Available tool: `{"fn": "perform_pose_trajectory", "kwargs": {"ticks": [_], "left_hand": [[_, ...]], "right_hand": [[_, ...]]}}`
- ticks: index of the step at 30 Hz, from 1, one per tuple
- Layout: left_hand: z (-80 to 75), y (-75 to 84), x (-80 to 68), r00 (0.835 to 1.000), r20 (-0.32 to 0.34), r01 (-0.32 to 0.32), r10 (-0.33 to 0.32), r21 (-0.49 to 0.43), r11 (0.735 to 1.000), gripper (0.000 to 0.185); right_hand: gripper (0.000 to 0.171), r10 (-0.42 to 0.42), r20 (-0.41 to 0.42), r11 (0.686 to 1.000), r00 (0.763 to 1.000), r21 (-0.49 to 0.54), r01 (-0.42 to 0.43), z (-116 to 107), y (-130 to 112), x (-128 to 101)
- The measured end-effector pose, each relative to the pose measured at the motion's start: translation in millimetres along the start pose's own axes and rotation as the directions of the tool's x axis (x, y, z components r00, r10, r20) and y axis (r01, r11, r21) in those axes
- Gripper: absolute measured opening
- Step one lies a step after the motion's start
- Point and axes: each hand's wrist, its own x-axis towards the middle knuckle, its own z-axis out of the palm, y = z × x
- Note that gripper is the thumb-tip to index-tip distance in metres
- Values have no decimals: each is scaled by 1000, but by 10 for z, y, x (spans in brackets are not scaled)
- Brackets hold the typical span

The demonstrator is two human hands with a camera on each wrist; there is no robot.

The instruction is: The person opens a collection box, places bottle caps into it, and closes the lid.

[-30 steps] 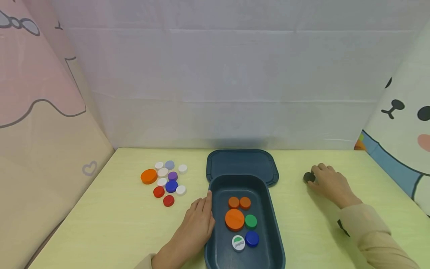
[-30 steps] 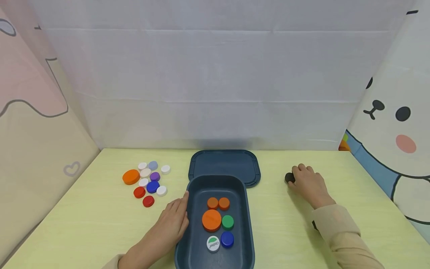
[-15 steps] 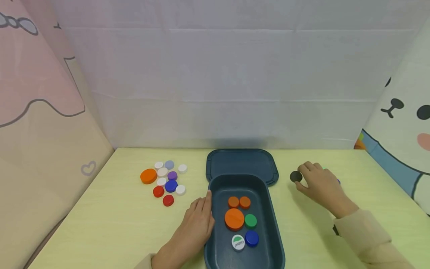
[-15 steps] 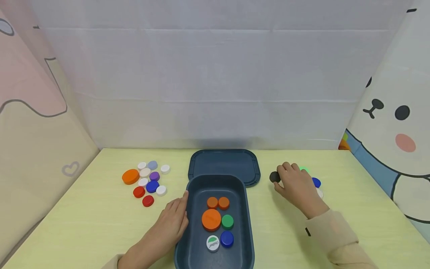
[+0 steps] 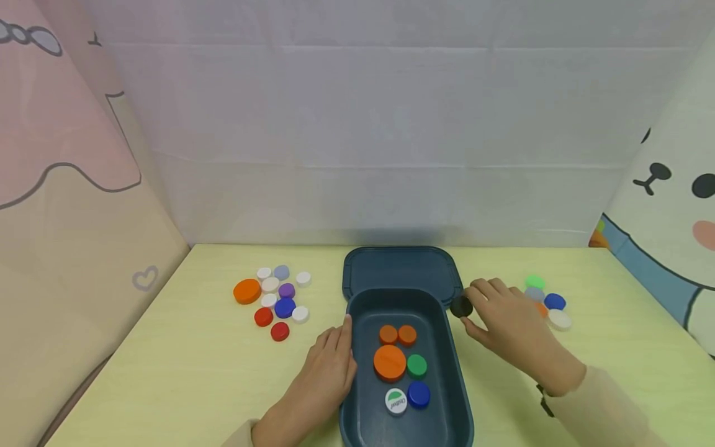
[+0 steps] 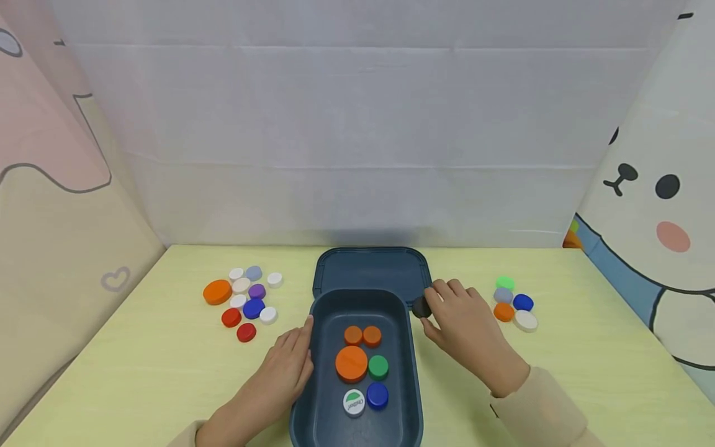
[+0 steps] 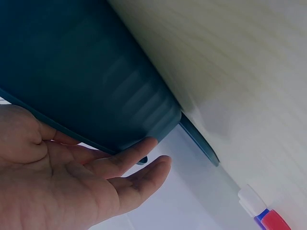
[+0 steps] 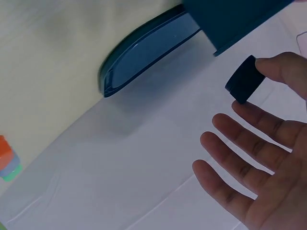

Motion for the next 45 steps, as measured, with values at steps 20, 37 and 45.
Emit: {"fn": "perform_pose_trajectory", "kwargs": {"ticks": [20,37,45], "left_hand": [[12,-13,17,1000,-17,0,0,10,1000,58],[-7,13,11,1000,12,18,-18,-8,1000,59],[-4,10,12,1000,14,19,-19,-11,1000,59]], "right_hand": [[36,-124,191,992,974,51,117,107,-538,154],[34,-145,303,989,942,17,147,215,-585,171],[35,-128,325,991,937,13,132,222,-594,174]]}}
